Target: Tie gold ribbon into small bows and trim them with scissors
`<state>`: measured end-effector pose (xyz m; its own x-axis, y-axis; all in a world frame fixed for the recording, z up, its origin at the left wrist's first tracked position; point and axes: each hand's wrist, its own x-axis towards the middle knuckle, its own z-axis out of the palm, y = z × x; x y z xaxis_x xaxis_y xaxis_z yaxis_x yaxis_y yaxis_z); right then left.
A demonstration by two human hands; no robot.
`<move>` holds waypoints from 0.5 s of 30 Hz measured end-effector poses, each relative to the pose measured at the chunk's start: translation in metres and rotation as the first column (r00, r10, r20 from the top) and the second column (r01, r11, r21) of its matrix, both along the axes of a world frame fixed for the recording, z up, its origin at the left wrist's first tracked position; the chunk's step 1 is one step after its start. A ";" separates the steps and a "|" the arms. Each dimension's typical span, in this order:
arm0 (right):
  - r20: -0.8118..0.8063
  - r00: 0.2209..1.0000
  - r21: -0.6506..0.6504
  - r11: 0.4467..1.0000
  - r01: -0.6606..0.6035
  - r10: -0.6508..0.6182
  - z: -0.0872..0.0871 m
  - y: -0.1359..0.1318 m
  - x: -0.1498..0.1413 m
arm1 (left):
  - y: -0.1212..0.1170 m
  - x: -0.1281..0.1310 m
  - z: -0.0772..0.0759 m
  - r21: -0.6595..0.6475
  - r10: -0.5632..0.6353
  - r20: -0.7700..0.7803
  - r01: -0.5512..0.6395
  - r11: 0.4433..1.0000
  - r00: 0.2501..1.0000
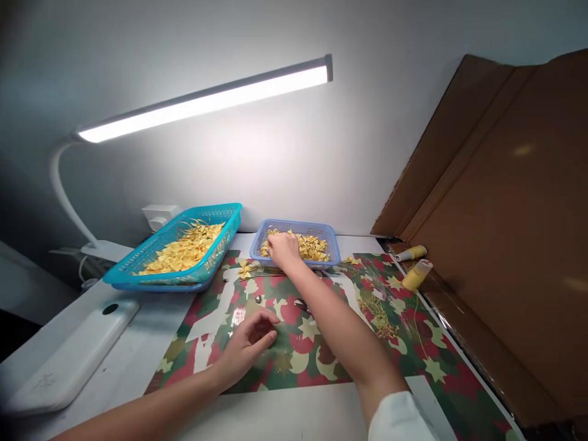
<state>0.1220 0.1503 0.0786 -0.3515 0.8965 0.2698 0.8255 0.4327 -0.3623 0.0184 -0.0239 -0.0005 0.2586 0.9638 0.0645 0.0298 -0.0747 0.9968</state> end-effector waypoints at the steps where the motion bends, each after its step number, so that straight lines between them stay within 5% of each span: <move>1: 0.073 0.997 -0.009 1.000 -0.018 0.019 0.000 -0.002 -0.004 | -0.001 0.000 0.001 0.039 -0.007 -0.024 0.008 0.999 1.000; 6: -0.038 0.994 0.112 0.989 -0.098 0.103 0.004 -0.033 0.022 | -0.005 0.000 0.002 0.166 -0.087 -0.192 0.120 0.979 0.977; 12: -0.209 0.953 0.113 0.973 -0.199 0.220 -0.021 -0.113 0.101 | -0.006 -0.001 0.000 0.283 -0.059 -0.268 0.137 0.949 0.962; 15: -0.153 0.978 0.092 0.988 -0.126 0.139 -0.030 -0.152 0.149 | -0.003 -0.004 -0.004 0.286 -0.025 -0.287 0.111 0.952 0.958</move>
